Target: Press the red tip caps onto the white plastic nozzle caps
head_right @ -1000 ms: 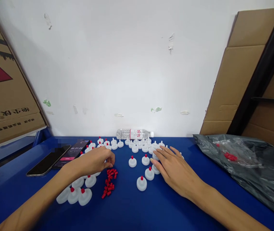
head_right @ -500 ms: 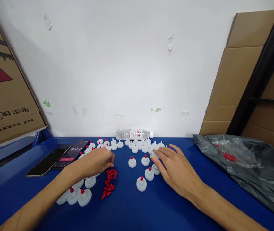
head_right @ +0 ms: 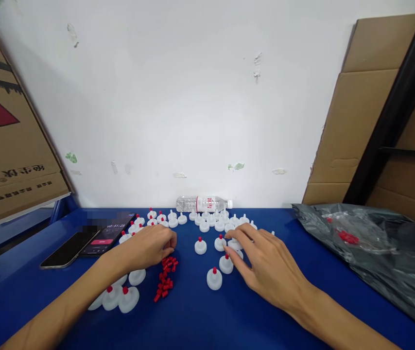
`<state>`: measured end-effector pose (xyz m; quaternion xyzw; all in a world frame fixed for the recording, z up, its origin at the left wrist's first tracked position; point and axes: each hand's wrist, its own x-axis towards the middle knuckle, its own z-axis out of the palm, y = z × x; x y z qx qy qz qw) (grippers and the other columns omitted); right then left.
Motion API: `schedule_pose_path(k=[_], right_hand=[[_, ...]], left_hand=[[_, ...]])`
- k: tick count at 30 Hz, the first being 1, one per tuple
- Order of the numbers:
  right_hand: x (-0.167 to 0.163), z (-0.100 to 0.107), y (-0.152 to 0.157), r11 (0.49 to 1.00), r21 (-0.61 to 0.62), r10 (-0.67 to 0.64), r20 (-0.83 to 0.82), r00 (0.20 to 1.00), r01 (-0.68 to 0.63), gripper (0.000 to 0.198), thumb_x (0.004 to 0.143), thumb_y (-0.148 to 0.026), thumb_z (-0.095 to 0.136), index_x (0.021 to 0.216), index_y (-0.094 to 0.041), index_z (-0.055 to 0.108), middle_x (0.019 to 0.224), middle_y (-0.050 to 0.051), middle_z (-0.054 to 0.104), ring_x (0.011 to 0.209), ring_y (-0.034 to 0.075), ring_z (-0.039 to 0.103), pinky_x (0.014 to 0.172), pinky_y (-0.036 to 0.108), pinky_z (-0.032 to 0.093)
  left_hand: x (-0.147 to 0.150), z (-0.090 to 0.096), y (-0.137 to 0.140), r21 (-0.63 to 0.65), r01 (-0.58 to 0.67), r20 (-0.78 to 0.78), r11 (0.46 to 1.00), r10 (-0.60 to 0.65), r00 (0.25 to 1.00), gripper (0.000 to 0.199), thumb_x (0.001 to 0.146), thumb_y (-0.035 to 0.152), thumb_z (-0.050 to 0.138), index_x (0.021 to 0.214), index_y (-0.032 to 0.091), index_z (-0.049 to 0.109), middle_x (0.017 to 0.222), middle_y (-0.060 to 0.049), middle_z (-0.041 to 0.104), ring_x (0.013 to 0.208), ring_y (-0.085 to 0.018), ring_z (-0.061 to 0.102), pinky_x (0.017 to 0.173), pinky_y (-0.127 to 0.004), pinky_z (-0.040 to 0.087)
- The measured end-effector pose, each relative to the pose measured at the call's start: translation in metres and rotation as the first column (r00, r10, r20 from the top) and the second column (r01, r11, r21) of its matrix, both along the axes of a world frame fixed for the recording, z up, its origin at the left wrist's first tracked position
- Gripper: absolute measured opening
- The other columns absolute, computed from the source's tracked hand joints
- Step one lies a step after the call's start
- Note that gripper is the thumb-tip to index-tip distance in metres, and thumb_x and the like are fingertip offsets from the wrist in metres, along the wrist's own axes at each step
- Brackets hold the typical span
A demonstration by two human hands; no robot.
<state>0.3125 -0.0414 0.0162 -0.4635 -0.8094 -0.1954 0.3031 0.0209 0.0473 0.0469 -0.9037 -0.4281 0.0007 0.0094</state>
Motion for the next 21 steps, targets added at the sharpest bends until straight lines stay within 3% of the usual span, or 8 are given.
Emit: schedule_pose_path(k=[4,8,15,21], right_hand=[[0.0,0.0,-0.001,0.997,-0.067,0.037,-0.015,0.999,-0.038,0.022,0.107,-0.027,0.046,0.124,-0.027,0.058,0.119,0.005,0.068,0.097,0.02,0.07,0.08,0.035,0.056],[-0.001,-0.002,0.0,0.997,-0.061,0.045,-0.04,0.998,-0.047,0.024,0.106,-0.027,0.046,0.128,-0.027,0.055,0.123,0.007,0.067,0.104,0.021,0.07,0.084,0.036,0.058],[-0.003,-0.002,-0.002,0.994,-0.078,0.066,-0.07,0.995,-0.071,0.025,0.105,-0.028,0.049,0.13,-0.027,0.053,0.125,0.007,0.066,0.106,0.021,0.071,0.085,0.036,0.06],[-0.003,-0.004,-0.002,0.994,-0.075,0.074,-0.1,0.992,-0.082,0.03,0.104,-0.029,0.051,0.134,-0.027,0.051,0.124,0.008,0.069,0.11,0.023,0.071,0.091,0.038,0.06]], left_hand=[[-0.003,-0.006,0.004,0.0,0.002,0.009,1.0,-0.002,1.0,0.011,0.086,0.013,0.066,0.085,0.021,0.074,0.085,-0.004,0.075,0.076,-0.022,0.069,0.059,-0.028,0.035],[-0.004,-0.009,0.006,0.015,0.02,0.007,1.0,-0.02,1.0,0.009,0.088,0.013,0.066,0.086,0.02,0.072,0.089,-0.005,0.074,0.077,-0.021,0.069,0.058,-0.029,0.035],[-0.001,-0.002,0.002,0.036,0.045,0.02,0.998,-0.045,0.999,0.012,0.093,0.015,0.06,0.092,0.019,0.071,0.087,-0.005,0.074,0.079,-0.021,0.069,0.06,-0.029,0.038],[0.005,0.003,-0.002,0.074,0.146,0.153,0.986,-0.156,0.976,0.019,0.098,0.016,0.057,0.109,0.022,0.071,0.106,-0.004,0.074,0.092,-0.022,0.069,0.071,-0.03,0.044]])
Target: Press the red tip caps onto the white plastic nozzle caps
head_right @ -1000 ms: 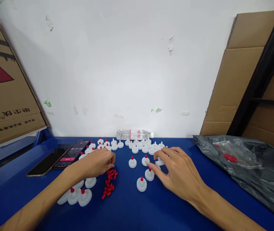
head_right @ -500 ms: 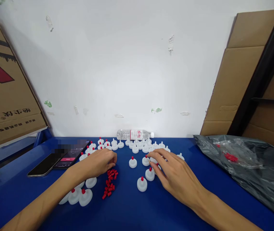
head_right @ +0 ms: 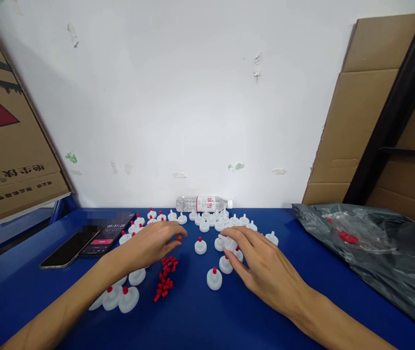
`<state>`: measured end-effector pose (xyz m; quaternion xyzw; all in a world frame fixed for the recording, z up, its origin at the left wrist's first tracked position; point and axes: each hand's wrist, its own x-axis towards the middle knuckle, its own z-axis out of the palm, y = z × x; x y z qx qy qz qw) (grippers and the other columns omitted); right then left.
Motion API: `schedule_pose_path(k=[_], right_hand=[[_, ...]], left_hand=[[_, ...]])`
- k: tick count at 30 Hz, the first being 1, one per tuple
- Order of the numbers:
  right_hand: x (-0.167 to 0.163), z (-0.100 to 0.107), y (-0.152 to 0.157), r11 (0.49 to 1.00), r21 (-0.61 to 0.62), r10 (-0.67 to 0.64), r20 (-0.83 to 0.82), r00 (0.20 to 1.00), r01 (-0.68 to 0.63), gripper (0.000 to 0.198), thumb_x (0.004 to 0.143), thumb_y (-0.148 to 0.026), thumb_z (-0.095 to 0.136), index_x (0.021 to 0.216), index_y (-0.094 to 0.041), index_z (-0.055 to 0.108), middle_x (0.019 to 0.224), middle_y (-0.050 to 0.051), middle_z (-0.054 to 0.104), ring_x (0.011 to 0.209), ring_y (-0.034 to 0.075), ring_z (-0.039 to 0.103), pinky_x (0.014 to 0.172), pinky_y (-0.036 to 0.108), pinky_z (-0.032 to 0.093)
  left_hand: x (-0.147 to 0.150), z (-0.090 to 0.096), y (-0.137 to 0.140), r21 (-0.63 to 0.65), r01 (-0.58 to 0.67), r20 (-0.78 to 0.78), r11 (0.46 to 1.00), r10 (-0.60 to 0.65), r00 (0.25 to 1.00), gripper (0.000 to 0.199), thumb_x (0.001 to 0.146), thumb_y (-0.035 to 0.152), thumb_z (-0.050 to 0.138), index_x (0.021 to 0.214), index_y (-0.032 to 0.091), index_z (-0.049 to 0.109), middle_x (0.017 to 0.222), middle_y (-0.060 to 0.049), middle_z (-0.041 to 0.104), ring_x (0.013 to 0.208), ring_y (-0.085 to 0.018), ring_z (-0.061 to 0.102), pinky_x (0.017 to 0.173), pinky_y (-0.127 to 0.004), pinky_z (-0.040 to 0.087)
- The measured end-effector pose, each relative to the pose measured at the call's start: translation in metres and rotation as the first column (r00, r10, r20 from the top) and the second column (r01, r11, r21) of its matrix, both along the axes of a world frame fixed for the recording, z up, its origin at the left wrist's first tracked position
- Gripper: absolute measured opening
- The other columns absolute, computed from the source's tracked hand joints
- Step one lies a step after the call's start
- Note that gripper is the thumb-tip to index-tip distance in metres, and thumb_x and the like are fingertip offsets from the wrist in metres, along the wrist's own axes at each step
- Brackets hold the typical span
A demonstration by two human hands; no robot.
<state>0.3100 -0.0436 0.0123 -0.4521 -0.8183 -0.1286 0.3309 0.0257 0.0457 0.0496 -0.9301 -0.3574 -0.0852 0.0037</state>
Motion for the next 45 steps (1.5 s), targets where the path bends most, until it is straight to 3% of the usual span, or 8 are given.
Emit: schedule_pose_path(k=[9,19,24,28,35,39,42,45], right_hand=[[0.001,-0.003,0.0,0.999,-0.007,0.038,-0.009,0.999,-0.038,0.035,0.104,-0.031,0.054,0.139,-0.028,0.049,0.126,0.005,0.071,0.114,0.022,0.07,0.096,0.039,0.059],[-0.006,-0.001,-0.006,0.985,-0.031,0.168,-0.015,0.986,-0.168,0.041,0.103,-0.027,0.056,0.143,-0.027,0.047,0.125,0.006,0.071,0.115,0.022,0.069,0.095,0.037,0.06],[-0.005,-0.002,-0.008,0.973,0.027,0.23,-0.021,0.973,-0.229,0.04,0.101,-0.023,0.058,0.14,-0.027,0.05,0.126,0.008,0.072,0.117,0.023,0.069,0.097,0.038,0.06],[-0.005,-0.001,-0.009,0.965,0.065,0.257,-0.051,0.965,-0.253,0.036,0.099,-0.019,0.059,0.134,-0.027,0.054,0.12,0.007,0.075,0.114,0.024,0.071,0.094,0.037,0.062],[-0.004,0.001,-0.009,0.944,0.079,0.325,-0.036,0.945,-0.322,0.029,0.097,-0.011,0.059,0.121,-0.028,0.057,0.115,0.004,0.076,0.115,0.024,0.071,0.094,0.036,0.06],[-0.005,0.0,-0.014,0.933,0.108,0.349,-0.057,0.935,-0.342,0.026,0.097,-0.008,0.056,0.114,-0.026,0.059,0.099,0.002,0.078,0.113,0.022,0.071,0.092,0.033,0.06],[-0.007,0.001,-0.02,0.941,0.145,0.316,-0.055,0.947,-0.306,0.027,0.096,-0.006,0.055,0.111,-0.027,0.058,0.108,0.004,0.078,0.11,0.023,0.072,0.09,0.033,0.061],[-0.01,0.001,-0.024,0.949,0.162,0.278,-0.029,0.96,-0.27,0.029,0.094,-0.004,0.057,0.112,-0.027,0.06,0.118,0.004,0.076,0.108,0.024,0.072,0.09,0.033,0.061]], left_hand=[[0.019,0.004,-0.017,-0.035,0.114,0.306,0.993,-0.098,0.947,0.012,0.102,0.021,0.06,0.104,0.023,0.072,0.106,0.0,0.07,0.089,-0.015,0.066,0.075,-0.026,0.046],[0.041,-0.007,-0.038,-0.289,0.238,0.672,0.927,0.019,0.741,0.005,0.091,0.023,0.075,0.091,0.019,0.078,0.088,0.0,0.079,0.056,-0.009,0.067,0.06,-0.02,0.052],[0.044,-0.015,-0.039,-0.27,0.233,0.694,0.934,0.021,0.72,0.005,0.09,0.023,0.076,0.089,0.019,0.079,0.088,-0.002,0.08,0.053,-0.01,0.067,0.057,-0.02,0.053],[0.044,-0.02,-0.038,-0.341,0.194,0.671,0.92,0.093,0.736,0.009,0.088,0.029,0.078,0.09,0.02,0.08,0.069,0.001,0.076,0.05,-0.011,0.067,0.053,-0.02,0.051],[0.044,-0.01,-0.049,-0.168,0.237,0.557,0.957,-0.106,0.824,0.019,0.102,0.027,0.06,0.099,0.021,0.078,0.077,0.0,0.074,0.06,-0.012,0.064,0.064,-0.022,0.048],[0.045,-0.001,-0.058,-0.322,0.306,0.571,0.896,-0.074,0.817,0.035,0.106,0.027,0.05,0.082,0.018,0.073,0.071,0.0,0.068,0.06,-0.011,0.062,0.062,-0.02,0.046],[0.046,0.0,-0.062,-0.42,0.348,0.618,0.838,-0.017,0.786,0.039,0.106,0.031,0.048,0.076,0.016,0.069,0.069,0.0,0.066,0.056,-0.009,0.061,0.06,-0.019,0.046],[0.046,-0.002,-0.062,-0.438,0.359,0.623,0.824,-0.01,0.782,0.039,0.106,0.03,0.048,0.074,0.016,0.067,0.064,0.002,0.062,0.052,-0.008,0.057,0.058,-0.018,0.044]])
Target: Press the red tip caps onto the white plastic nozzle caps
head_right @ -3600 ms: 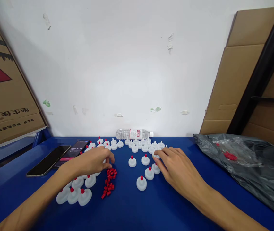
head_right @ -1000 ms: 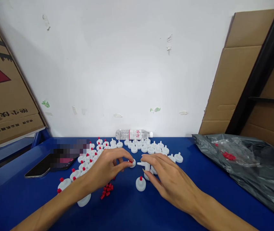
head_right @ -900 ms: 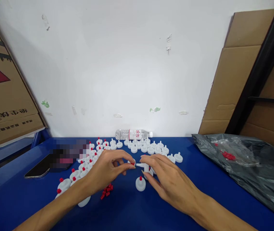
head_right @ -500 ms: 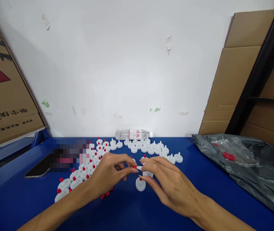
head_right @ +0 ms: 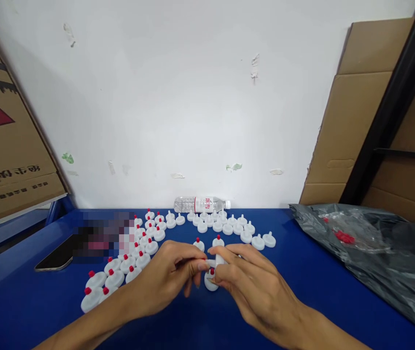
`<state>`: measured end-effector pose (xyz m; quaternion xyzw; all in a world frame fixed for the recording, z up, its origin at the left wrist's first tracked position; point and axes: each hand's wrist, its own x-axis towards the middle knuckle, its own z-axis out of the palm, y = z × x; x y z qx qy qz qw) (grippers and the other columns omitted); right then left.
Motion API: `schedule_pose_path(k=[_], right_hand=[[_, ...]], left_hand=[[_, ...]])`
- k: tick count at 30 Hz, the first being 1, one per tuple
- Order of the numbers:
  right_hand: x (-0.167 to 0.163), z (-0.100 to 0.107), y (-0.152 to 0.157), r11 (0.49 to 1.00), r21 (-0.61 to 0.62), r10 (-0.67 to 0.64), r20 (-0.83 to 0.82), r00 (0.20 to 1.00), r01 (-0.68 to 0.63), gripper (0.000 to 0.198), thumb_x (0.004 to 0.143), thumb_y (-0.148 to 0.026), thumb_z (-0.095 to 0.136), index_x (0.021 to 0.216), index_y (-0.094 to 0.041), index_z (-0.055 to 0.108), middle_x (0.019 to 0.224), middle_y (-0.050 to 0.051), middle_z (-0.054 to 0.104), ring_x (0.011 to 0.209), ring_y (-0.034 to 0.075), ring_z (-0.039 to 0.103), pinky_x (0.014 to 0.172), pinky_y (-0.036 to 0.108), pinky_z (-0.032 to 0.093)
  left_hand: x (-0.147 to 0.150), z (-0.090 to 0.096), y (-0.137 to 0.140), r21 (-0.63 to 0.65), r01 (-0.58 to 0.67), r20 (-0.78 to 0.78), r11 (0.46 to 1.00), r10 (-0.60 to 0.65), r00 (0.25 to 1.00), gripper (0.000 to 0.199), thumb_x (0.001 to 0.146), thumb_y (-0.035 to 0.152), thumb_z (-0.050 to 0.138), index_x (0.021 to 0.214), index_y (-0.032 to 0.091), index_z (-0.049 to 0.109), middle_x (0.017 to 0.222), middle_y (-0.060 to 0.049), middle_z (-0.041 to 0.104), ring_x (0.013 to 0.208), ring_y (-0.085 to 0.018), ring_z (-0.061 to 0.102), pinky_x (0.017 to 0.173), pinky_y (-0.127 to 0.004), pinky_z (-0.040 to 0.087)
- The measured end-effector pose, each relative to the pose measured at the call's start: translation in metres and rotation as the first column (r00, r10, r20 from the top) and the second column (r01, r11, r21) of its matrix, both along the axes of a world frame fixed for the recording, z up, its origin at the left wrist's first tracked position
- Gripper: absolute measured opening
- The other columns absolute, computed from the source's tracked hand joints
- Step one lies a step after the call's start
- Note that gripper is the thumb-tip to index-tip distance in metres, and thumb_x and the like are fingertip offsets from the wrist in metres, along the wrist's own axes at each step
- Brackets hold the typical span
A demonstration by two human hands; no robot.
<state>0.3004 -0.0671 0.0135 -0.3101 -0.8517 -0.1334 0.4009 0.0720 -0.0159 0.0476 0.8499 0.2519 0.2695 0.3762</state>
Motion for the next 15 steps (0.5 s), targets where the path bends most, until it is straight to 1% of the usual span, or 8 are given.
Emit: schedule_pose_path(k=[5,8,10,11,12,13,14,15], right_hand=[[-0.004,0.001,0.005,0.999,-0.036,0.026,0.036,0.999,-0.025,0.023,0.097,-0.012,0.059,0.116,-0.025,0.062,0.116,0.006,0.075,0.106,0.021,0.072,0.091,0.031,0.06],[-0.006,0.002,0.008,0.998,-0.062,0.01,0.105,0.994,-0.004,0.021,0.1,-0.015,0.055,0.118,-0.025,0.062,0.116,0.007,0.072,0.101,0.019,0.07,0.087,0.032,0.059],[-0.004,0.003,0.01,0.998,-0.055,-0.027,0.123,0.992,0.034,0.02,0.102,-0.017,0.053,0.117,-0.025,0.064,0.116,0.008,0.071,0.101,0.019,0.069,0.085,0.032,0.059],[-0.002,0.003,0.012,0.997,-0.048,-0.056,0.112,0.992,0.062,0.019,0.102,-0.019,0.053,0.116,-0.025,0.064,0.117,0.008,0.07,0.103,0.019,0.069,0.086,0.032,0.059],[0.0,0.004,0.014,0.995,-0.041,-0.09,0.093,0.992,0.094,0.018,0.103,-0.021,0.054,0.116,-0.025,0.065,0.116,0.008,0.071,0.104,0.02,0.07,0.087,0.032,0.058],[0.004,0.005,0.017,0.991,-0.038,-0.128,0.074,0.989,0.132,0.017,0.103,-0.024,0.054,0.116,-0.025,0.066,0.116,0.007,0.071,0.104,0.02,0.07,0.089,0.033,0.058],[0.007,0.005,0.02,0.985,-0.035,-0.169,0.057,0.984,0.171,0.018,0.103,-0.026,0.055,0.116,-0.026,0.067,0.115,0.006,0.072,0.104,0.021,0.07,0.09,0.034,0.058],[0.011,0.006,0.023,0.977,-0.041,-0.209,0.054,0.976,0.211,0.019,0.104,-0.028,0.054,0.117,-0.026,0.067,0.115,0.006,0.073,0.104,0.022,0.071,0.091,0.037,0.057]], left_hand=[[-0.001,0.004,0.002,0.133,-0.014,-0.064,0.991,0.023,0.998,0.034,0.102,0.025,0.055,0.071,0.016,0.068,0.062,0.003,0.064,0.054,-0.008,0.056,0.058,-0.019,0.041],[-0.003,0.008,0.005,0.21,-0.019,-0.095,0.978,0.04,0.995,0.027,0.1,0.027,0.059,0.079,0.018,0.073,0.066,0.002,0.066,0.06,-0.01,0.058,0.061,-0.021,0.042],[-0.006,0.01,0.009,0.244,-0.055,-0.088,0.968,0.079,0.993,0.02,0.1,0.029,0.061,0.092,0.02,0.077,0.083,0.0,0.072,0.07,-0.012,0.062,0.066,-0.022,0.046],[-0.009,0.011,0.013,0.26,-0.088,-0.079,0.962,0.112,0.991,0.017,0.099,0.03,0.062,0.099,0.021,0.077,0.099,-0.003,0.073,0.078,-0.013,0.065,0.069,-0.023,0.048],[-0.013,0.012,0.017,0.273,-0.126,-0.076,0.954,0.152,0.985,0.017,0.098,0.031,0.064,0.105,0.023,0.077,0.119,-0.006,0.07,0.086,-0.015,0.066,0.072,-0.024,0.05],[-0.017,0.013,0.022,0.288,-0.162,-0.085,0.944,0.194,0.977,0.018,0.098,0.032,0.064,0.108,0.025,0.077,0.135,-0.007,0.062,0.093,-0.016,0.066,0.075,-0.026,0.051],[-0.022,0.014,0.027,0.302,-0.184,-0.109,0.936,0.225,0.968,0.018,0.097,0.032,0.064,0.109,0.026,0.077,0.146,-0.008,0.053,0.098,-0.017,0.066,0.077,-0.028,0.052],[-0.027,0.014,0.033,0.314,-0.191,-0.149,0.93,0.247,0.958,0.018,0.097,0.032,0.063,0.107,0.026,0.078,0.149,-0.008,0.05,0.1,-0.018,0.065,0.08,-0.029,0.052]])
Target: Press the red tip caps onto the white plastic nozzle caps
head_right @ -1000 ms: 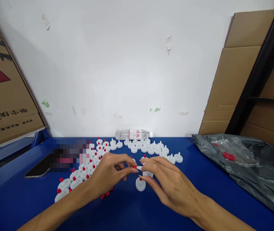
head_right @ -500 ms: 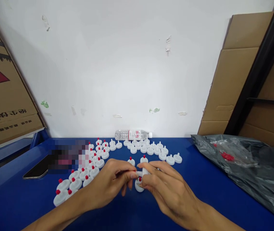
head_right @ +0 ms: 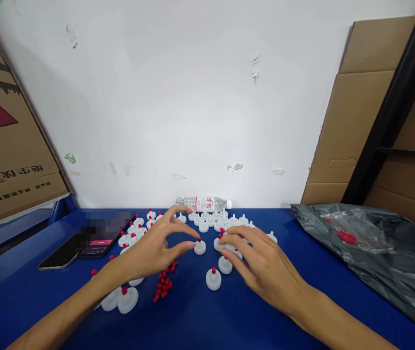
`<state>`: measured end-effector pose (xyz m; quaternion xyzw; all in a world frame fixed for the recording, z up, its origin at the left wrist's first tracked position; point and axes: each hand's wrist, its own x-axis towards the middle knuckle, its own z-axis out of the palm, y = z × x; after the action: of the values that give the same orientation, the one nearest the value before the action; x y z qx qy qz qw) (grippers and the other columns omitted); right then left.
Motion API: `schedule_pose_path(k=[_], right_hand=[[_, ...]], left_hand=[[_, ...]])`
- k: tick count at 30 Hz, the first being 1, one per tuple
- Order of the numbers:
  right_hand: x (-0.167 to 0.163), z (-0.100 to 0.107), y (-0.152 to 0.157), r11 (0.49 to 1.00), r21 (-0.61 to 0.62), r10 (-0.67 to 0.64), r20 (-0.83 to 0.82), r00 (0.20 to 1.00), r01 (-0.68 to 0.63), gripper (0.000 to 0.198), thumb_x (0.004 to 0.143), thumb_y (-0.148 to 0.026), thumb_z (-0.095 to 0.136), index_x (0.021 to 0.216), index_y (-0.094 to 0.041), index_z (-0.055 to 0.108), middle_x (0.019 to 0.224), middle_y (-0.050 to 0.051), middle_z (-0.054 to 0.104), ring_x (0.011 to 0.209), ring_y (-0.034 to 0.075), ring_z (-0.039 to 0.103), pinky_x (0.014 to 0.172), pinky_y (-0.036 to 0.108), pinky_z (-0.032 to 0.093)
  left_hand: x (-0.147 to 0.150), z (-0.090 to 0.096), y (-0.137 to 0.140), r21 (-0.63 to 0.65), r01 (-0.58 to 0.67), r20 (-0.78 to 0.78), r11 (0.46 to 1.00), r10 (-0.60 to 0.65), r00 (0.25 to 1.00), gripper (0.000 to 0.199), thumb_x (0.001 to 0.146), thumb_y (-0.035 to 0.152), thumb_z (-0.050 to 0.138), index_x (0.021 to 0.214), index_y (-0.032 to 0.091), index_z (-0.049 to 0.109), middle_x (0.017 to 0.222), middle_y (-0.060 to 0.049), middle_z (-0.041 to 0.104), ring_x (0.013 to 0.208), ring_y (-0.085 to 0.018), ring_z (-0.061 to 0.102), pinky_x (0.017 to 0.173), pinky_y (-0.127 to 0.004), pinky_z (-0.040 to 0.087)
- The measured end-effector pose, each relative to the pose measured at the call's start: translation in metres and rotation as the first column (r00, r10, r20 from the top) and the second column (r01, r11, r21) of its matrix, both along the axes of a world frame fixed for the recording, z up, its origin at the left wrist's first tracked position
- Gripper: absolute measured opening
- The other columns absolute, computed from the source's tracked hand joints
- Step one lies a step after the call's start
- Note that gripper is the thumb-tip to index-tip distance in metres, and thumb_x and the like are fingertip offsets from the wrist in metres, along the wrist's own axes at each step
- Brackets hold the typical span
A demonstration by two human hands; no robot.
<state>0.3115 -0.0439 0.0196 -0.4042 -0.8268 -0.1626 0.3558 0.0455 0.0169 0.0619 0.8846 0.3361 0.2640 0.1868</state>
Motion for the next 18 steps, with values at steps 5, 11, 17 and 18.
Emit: schedule_pose_path(k=[5,11,17,18], right_hand=[[0.013,-0.001,0.013,0.972,-0.18,-0.147,0.043,0.988,0.152,0.033,0.108,-0.036,0.042,0.126,-0.025,0.068,0.127,0.007,0.072,0.119,0.028,0.067,0.101,0.049,0.053],[0.012,-0.008,0.016,0.925,-0.354,-0.129,0.038,0.991,0.134,0.044,0.11,-0.04,0.033,0.13,-0.026,0.069,0.131,0.007,0.072,0.122,0.028,0.066,0.106,0.051,0.051],[0.008,-0.007,0.014,0.914,-0.389,-0.097,0.054,0.994,0.11,0.044,0.111,-0.04,0.031,0.128,-0.028,0.069,0.131,0.006,0.072,0.12,0.026,0.067,0.107,0.048,0.05],[0.009,-0.006,0.014,0.913,-0.391,-0.097,0.059,0.994,0.112,0.044,0.111,-0.039,0.03,0.127,-0.028,0.069,0.13,0.005,0.072,0.119,0.026,0.068,0.106,0.047,0.05]], left_hand=[[-0.023,0.004,0.024,-0.028,-0.016,-0.329,0.999,0.006,0.944,0.018,0.095,0.026,0.061,0.095,0.024,0.079,0.102,-0.004,0.073,0.093,-0.021,0.066,0.079,-0.031,0.049],[-0.037,0.007,0.031,-0.141,-0.101,-0.486,0.985,0.02,0.874,0.016,0.088,0.033,0.067,0.096,0.025,0.079,0.099,-0.002,0.078,0.084,-0.02,0.069,0.064,-0.027,0.045],[-0.041,0.008,0.032,-0.224,-0.103,-0.505,0.969,-0.025,0.863,0.017,0.085,0.027,0.067,0.096,0.023,0.08,0.09,-0.002,0.08,0.079,-0.02,0.072,0.061,-0.026,0.047],[-0.041,0.008,0.032,-0.236,-0.099,-0.499,0.967,-0.034,0.866,0.018,0.084,0.023,0.067,0.096,0.023,0.08,0.09,-0.002,0.08,0.079,-0.019,0.073,0.061,-0.025,0.048]])
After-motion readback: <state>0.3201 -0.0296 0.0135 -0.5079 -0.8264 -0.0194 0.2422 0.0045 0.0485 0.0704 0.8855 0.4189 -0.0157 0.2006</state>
